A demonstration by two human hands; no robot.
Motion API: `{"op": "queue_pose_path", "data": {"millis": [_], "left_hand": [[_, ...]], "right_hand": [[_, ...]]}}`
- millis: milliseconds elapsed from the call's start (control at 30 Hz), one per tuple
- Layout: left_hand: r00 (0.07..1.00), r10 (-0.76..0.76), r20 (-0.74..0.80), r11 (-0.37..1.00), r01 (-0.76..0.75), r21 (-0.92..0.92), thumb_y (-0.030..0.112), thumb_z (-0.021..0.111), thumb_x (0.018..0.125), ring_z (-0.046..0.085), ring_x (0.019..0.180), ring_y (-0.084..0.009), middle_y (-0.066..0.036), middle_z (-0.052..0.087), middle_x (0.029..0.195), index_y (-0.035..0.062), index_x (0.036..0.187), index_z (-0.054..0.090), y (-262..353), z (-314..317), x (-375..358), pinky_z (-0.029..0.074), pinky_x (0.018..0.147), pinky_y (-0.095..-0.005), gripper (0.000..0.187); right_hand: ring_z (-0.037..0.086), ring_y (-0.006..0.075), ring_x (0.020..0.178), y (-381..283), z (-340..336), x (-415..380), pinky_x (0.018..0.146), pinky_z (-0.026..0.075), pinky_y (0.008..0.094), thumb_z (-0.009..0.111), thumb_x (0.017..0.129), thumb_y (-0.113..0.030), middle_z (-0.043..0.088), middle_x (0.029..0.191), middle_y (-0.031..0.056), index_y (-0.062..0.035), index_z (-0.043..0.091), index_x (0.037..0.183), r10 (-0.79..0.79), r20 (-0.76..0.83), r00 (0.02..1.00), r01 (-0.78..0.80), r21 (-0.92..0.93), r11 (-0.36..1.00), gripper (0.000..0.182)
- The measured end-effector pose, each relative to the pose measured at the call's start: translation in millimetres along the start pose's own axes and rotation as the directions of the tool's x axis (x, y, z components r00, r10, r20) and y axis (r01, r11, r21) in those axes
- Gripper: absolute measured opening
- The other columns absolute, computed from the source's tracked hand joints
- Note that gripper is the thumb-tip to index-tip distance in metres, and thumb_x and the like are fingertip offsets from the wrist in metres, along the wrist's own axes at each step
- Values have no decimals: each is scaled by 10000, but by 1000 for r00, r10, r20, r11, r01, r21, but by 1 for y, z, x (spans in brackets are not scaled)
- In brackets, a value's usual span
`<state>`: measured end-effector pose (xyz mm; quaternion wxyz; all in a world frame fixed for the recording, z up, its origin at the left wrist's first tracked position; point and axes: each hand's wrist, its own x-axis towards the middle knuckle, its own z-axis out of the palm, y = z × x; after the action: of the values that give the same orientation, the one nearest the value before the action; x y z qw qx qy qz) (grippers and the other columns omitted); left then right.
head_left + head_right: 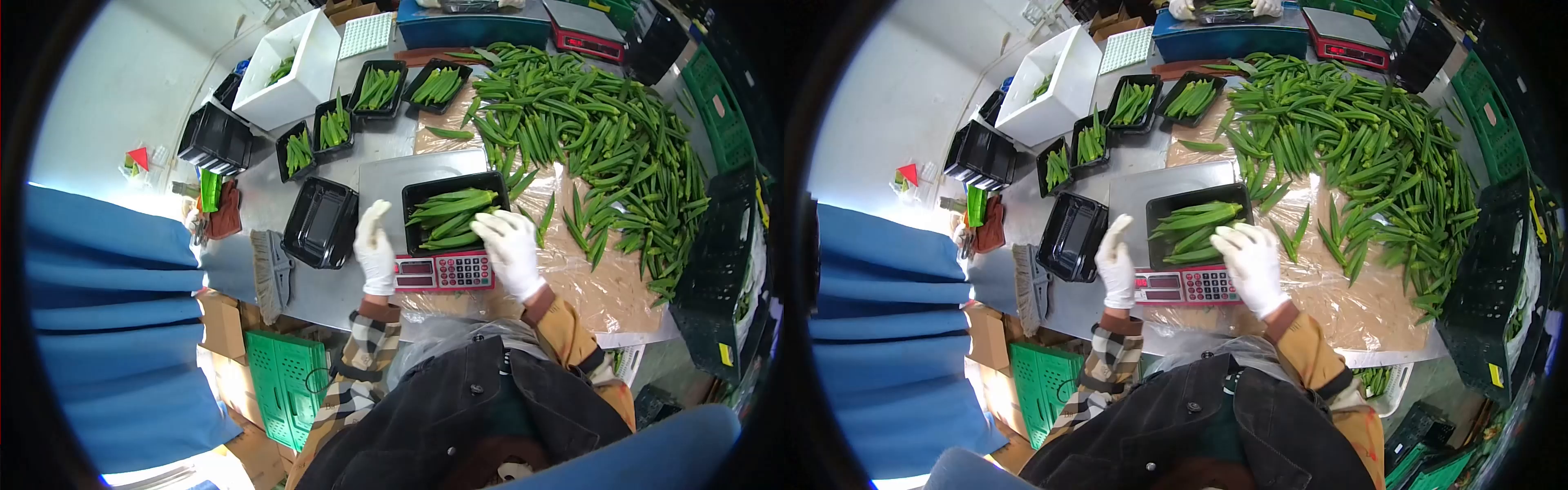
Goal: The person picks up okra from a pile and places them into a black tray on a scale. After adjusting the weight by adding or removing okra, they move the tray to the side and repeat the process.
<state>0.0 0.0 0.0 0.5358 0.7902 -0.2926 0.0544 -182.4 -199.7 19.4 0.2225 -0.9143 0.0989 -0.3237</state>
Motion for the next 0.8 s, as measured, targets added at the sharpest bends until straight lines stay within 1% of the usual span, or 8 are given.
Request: {"op": "queue_pose_path", "data": {"millis": [67,100,300,433,467,533,633,800], "left_hand": [[983,-150,-103,986,140,-92,-131,421,862,588,1184,-200,-113,656,1217,-20,1209,637,-12,-27,0,390,1080,-320,424],[964,-252,-81,960,238,-148,-121,428,890,603,1160,-200,-117,656,1213,-23,1211,631,-21,-3,-29,414,1058,-319,392],[899,-427,-96,884,393,-255,-70,464,954,624,1082,-172,-104,670,1145,-22,1185,631,-22,-33,-38,460,997,-301,289],[920,-386,-73,896,355,-268,-32,510,970,626,1068,-157,-86,673,1112,-19,1157,637,-10,-17,-34,472,978,-291,227],[953,-275,-130,956,256,-146,3,599,931,628,1033,-166,-62,692,1083,9,1070,685,-4,-9,-33,483,936,-304,163],[996,-12,87,996,4,92,53,657,884,616,975,-191,-42,694,1006,59,1005,717,32,-1,-22,479,886,-335,135],[847,233,478,901,-372,221,110,732,796,577,816,-261,-27,662,825,146,909,758,50,21,-14,470,752,-386,122],[769,194,608,793,-488,364,139,729,777,572,827,-265,-25,630,807,187,1023,738,36,38,0,460,731,-391,251]], "right_hand": [[618,268,1031,15,-12,-13,943,456,400,646,737,13,702,1085,46,-152,696,1066,19,-124,992,-13,47,999,372],[615,270,1038,42,-44,-39,943,458,392,654,743,33,700,1093,48,-144,695,1066,105,-31,994,-106,-40,994,370],[578,311,1078,106,-35,-156,970,443,406,660,772,17,683,1096,93,-102,691,1075,512,69,856,-500,-144,854,327],[572,331,1072,101,-22,-180,971,438,411,658,758,17,664,1089,119,-87,691,1070,501,-20,865,-498,-148,854,330],[571,332,1071,99,-20,-180,971,438,409,657,756,19,661,1087,123,-84,692,1067,515,-24,857,-512,-158,845,330],[575,321,1051,96,-18,-170,957,443,400,664,757,18,655,1065,118,-80,697,1031,558,-34,829,-557,-133,820,293],[585,299,1019,112,-15,-171,939,450,390,666,763,22,658,1019,108,-81,697,981,613,-20,790,-613,-38,789,243],[601,278,953,119,-10,-172,893,465,374,656,770,33,664,951,95,-88,691,912,643,-81,762,-644,16,765,190]]}}
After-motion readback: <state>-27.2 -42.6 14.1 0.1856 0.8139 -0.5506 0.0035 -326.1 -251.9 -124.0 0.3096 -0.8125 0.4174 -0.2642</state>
